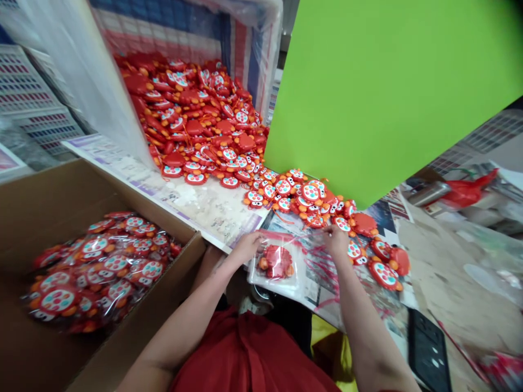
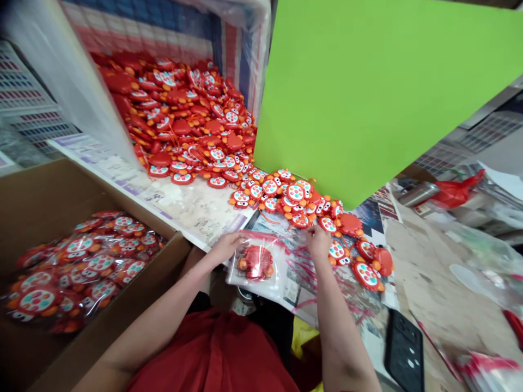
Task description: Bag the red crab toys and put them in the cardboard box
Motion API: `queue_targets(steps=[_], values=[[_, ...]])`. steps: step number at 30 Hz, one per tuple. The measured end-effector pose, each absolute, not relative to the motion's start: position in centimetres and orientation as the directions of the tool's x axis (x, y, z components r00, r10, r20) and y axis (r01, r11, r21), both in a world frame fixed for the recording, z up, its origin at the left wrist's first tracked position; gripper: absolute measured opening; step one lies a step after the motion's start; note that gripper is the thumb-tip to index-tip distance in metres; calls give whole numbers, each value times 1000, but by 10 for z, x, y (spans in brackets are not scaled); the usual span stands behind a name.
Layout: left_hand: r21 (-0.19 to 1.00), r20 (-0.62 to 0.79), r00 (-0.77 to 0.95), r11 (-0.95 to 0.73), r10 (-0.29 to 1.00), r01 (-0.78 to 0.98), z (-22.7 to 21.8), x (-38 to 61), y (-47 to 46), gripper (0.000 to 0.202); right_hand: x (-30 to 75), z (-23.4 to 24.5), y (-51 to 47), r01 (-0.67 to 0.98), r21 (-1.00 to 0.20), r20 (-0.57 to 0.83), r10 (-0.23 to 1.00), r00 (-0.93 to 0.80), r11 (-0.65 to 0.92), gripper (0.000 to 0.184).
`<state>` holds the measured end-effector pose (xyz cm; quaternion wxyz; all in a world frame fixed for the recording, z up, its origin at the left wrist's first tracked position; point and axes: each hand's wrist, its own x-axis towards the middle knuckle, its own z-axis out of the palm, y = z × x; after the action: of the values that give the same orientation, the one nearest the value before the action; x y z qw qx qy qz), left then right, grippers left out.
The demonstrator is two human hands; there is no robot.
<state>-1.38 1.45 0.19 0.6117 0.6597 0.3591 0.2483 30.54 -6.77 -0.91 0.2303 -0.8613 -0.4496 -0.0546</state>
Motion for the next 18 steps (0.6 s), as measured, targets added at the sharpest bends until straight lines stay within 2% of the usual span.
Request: queue_targets(steps=[4,7,9,11,14,16,18], values=[[985,-143,607,49,782,168,-2,-13,16,20,322,-14,-76,783,-213,244,745,621,-584,32],[981,-124,611,5,782,194,-4,-13,19,20,322,-12,-81,812,-154,180,792,584,-563,36],[978,-92,633,-50,768,203,-5,-13,19,20,318,-8,-84,839,-134,192,817,544,-528,42],[981,-89,661,-49,745,187,-6,-13,18,20,312,-3,-86,843,-145,279,796,537,-518,48],[991,-118,662,46,740,126,-6,-11,14,20,295,4,-86,867,-272,372,786,494,-417,44],[989,-145,652,124,744,79,-5,-10,10,22,281,3,-86,899,-311,360,837,412,-309,40],[978,-183,646,202,741,46,-2,-11,6,26,270,-3,-86,924,-252,305,882,359,-289,40]])
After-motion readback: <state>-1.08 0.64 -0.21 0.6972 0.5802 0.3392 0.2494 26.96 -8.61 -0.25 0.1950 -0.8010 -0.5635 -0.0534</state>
